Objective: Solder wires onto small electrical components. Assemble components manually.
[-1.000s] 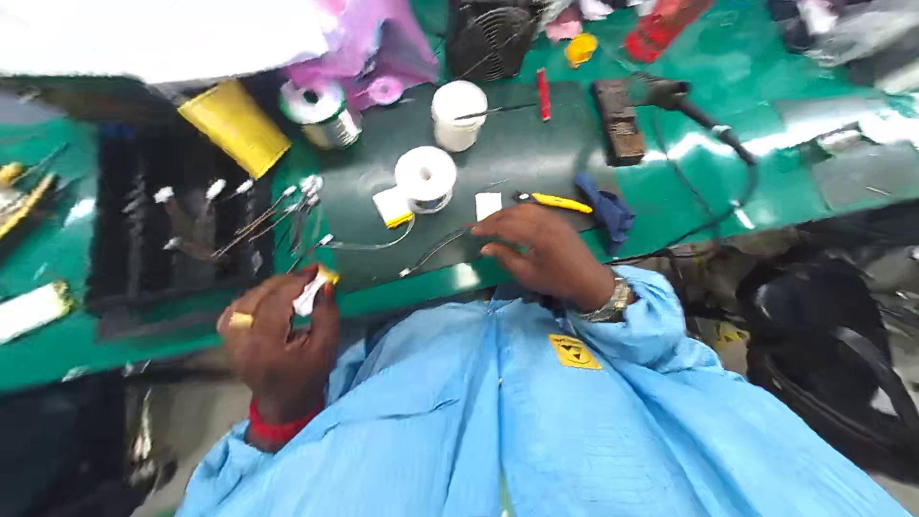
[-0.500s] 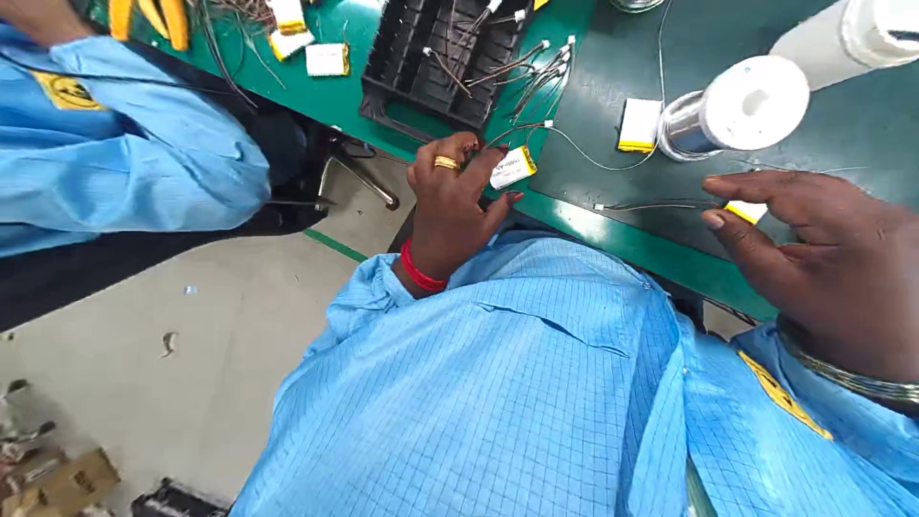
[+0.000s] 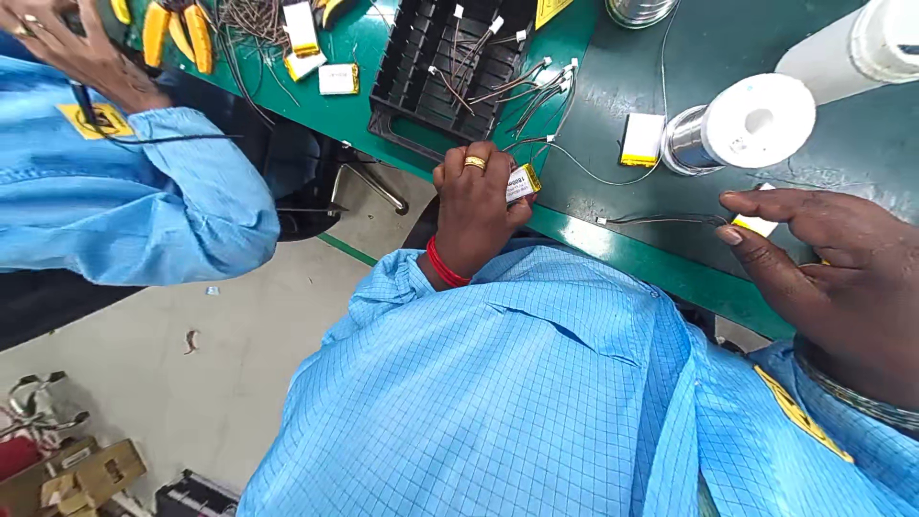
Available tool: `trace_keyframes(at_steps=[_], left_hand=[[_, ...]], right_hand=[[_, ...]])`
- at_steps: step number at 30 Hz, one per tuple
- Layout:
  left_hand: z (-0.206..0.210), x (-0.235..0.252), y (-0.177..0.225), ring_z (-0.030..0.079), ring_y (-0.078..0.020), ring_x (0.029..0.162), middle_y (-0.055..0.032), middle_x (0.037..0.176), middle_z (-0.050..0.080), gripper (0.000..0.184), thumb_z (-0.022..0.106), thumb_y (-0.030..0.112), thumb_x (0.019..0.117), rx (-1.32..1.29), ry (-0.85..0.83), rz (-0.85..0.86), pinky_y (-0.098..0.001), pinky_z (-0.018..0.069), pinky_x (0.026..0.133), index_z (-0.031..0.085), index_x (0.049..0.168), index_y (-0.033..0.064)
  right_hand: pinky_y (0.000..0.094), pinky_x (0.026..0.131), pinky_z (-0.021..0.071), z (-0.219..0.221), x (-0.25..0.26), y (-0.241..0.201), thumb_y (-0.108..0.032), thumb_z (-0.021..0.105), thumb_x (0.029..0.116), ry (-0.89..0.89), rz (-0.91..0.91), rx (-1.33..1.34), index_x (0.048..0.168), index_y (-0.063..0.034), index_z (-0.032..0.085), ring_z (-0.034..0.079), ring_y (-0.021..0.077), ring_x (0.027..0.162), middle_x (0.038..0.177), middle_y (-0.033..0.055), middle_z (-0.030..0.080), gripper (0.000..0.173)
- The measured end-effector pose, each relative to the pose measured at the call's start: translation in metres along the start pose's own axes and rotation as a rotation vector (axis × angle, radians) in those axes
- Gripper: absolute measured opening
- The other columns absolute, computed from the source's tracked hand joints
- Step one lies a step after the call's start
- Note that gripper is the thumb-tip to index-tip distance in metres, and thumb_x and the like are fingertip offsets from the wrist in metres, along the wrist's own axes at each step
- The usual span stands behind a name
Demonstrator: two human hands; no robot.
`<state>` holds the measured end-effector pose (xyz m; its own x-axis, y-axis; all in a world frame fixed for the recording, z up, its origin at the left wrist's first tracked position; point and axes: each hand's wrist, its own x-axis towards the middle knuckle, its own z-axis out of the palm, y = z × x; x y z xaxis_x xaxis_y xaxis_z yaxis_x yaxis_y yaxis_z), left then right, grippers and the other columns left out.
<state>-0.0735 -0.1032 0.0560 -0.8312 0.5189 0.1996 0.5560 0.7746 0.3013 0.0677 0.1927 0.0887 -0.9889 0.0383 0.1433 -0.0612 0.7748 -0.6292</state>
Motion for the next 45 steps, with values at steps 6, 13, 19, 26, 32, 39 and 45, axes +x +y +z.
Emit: trace_keyframes(at_steps=[6, 13, 19, 26, 32, 39, 45], left_hand=[[0.002, -0.005, -0.002, 0.069, -0.0371, 0.089, -0.0173, 0.091, 0.073, 0.02, 0.071, 0.022, 0.0941, -0.178, -0.026, 0.004, -0.0547, 0.0501, 0.08, 0.072, 0.097, 0.0022], [-0.032, 0.004, -0.012, 0.066, 0.0037, 0.089, 0.0141, 0.1, 0.068, 0.025, 0.067, 0.009, 0.0956, -1.0, -0.088, -0.259, -0.0204, 0.0575, 0.082, 0.059, 0.119, 0.0122], [-0.023, 0.001, 0.004, 0.072, -0.0091, 0.097, 0.0079, 0.107, 0.073, 0.037, 0.072, 0.006, 0.0922, -1.395, -0.166, -0.266, -0.0303, 0.0624, 0.088, 0.058, 0.124, 0.0182], [-0.01, -0.003, 0.017, 0.073, -0.014, 0.105, 0.0041, 0.115, 0.073, 0.023, 0.055, 0.01, 0.104, -1.539, -0.2, -0.254, -0.0362, 0.062, 0.093, 0.062, 0.125, 0.0171], [-0.008, -0.001, 0.018, 0.072, -0.0106, 0.1, 0.006, 0.112, 0.072, 0.026, 0.054, 0.008, 0.1038, -1.525, -0.176, -0.263, -0.0318, 0.062, 0.089, 0.058, 0.128, 0.0182], [-0.005, 0.002, 0.027, 0.071, -0.0056, 0.096, 0.0087, 0.107, 0.073, 0.027, 0.062, 0.005, 0.099, -1.463, -0.233, -0.256, -0.0271, 0.0602, 0.09, 0.063, 0.124, 0.0176], [-0.001, 0.002, 0.037, 0.072, -0.0044, 0.09, 0.0074, 0.101, 0.076, 0.027, 0.068, 0.001, 0.0938, -1.479, -0.304, -0.281, -0.0227, 0.0605, 0.085, 0.067, 0.118, 0.0148]], right_hand=[[0.0452, 0.096, 0.053, -0.008, -0.006, -0.002, -0.028, 0.06, 0.1026, 0.048, 0.016, -0.054, 0.12, 0.0003, 0.072, 0.069, 0.0294, 0.108, 0.116, 0.0207, 0.072, 0.035], [0.0637, 0.103, 0.0446, -0.021, -0.02, 0.013, -0.019, 0.069, 0.0944, -0.053, 0.223, -0.248, 0.129, -0.0005, 0.066, 0.059, 0.0468, 0.123, 0.129, 0.0228, 0.067, 0.039], [0.0685, 0.091, 0.0453, -0.007, -0.016, 0.029, -0.02, 0.082, 0.0825, -0.078, 0.241, -0.264, 0.14, -0.0054, 0.058, 0.057, 0.0493, 0.121, 0.131, 0.0226, 0.063, 0.064], [0.0632, 0.086, 0.044, -0.013, -0.008, 0.042, -0.024, 0.084, 0.0767, -0.085, 0.193, -0.215, 0.127, -0.0041, 0.063, 0.06, 0.0446, 0.108, 0.115, 0.0211, 0.065, 0.058], [0.0459, 0.074, 0.0561, -0.016, -0.002, 0.031, -0.006, 0.087, 0.0756, -0.071, 0.323, -0.025, 0.125, -0.0054, 0.065, 0.064, 0.0288, 0.089, 0.116, 0.0182, 0.058, 0.054], [0.0213, 0.068, 0.0536, -0.032, 0.006, 0.04, 0.0, 0.071, 0.0889, -0.037, 0.445, 0.368, 0.111, -0.0044, 0.068, 0.062, 0.004, 0.072, 0.089, 0.0021, 0.067, 0.023], [0.0203, 0.071, 0.058, -0.085, 0.021, 0.083, 0.002, 0.064, 0.093, 0.096, 0.672, 0.548, 0.111, -0.0076, 0.062, 0.065, 0.0001, 0.071, 0.084, -0.0082, 0.066, 0.021]])
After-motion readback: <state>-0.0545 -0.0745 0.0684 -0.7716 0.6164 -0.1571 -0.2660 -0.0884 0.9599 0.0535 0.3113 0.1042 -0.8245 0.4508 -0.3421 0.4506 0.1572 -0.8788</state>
